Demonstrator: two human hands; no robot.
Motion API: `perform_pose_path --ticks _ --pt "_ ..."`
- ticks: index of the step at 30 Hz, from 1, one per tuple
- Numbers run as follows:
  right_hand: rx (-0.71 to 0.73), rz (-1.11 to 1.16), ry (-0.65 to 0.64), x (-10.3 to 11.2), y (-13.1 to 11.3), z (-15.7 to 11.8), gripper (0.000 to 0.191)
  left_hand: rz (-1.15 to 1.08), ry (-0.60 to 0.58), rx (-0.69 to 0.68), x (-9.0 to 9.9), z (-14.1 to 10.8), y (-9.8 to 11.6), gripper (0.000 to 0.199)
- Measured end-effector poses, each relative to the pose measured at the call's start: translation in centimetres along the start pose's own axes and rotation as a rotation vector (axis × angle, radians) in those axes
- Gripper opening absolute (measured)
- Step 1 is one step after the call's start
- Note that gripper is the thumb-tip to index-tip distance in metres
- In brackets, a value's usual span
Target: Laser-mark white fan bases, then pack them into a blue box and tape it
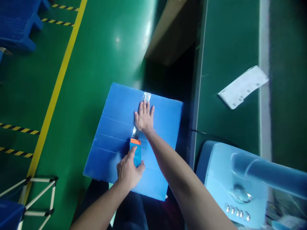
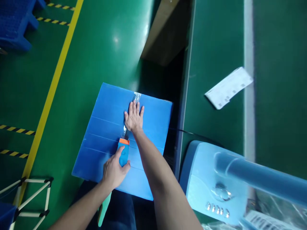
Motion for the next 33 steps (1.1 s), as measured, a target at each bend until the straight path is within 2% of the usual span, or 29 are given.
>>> perform_pose_path --ticks 3,6,11,17,20,26,28,30,33 --pt "0.059 -0.014 -0.007 -0.3 -0.7 -2.4 0.076 -0.005 -0.010 0.006 0.2 0.1 0.1 0.072" --pt "0.081 -0.019 0.001 -0.5 -0.9 -3.5 0.076 -0.003 -0.001 0.013 0.2 0.0 0.0 0.071" --pt "0.068 -0.015 0.046 -0.8 -0.9 -3.4 0.077 0.027 0.068 -0.056 -0.2 -0.6 0.2 0.069" --pt "0.073 0.016 0.016 -0.8 -1.0 -2.9 0.077 0.048 0.117 -0.035 0.0 -2.8 -0.2 0.069" --pt "0.070 0.007 0.018 -0.7 -0.9 -2.7 0.079 0.016 0.131 -0.047 -0.3 -5.9 -2.1 0.069" --pt "0.073 -0.030 0.015 -1.7 -0.9 -2.4 0.082 -0.024 0.134 0.050 -2.4 -15.3 -9.4 0.071" --pt "0.078 0.008 0.044 -2.2 -0.7 -2.2 0.082 -0.031 0.138 0.075 -3.0 -17.6 -11.3 0.070" --pt "0.084 0.036 0.083 -2.7 -0.5 -1.9 0.083 -0.010 0.148 0.103 -3.4 -19.0 -12.5 0.070" --pt "0.078 0.026 0.113 -3.2 -0.4 -1.8 0.083 0.011 0.152 0.133 -3.7 -19.4 -13.1 0.072"
Point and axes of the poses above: each hand's wrist, its own z-axis towards the middle knuckle, its own x-axis out of the back of the hand, y = z × x, the point moved 3 cm from there along z, towards the middle knuckle, and after that the axes turned 13 degrees about -z, right-handed, at the moved point
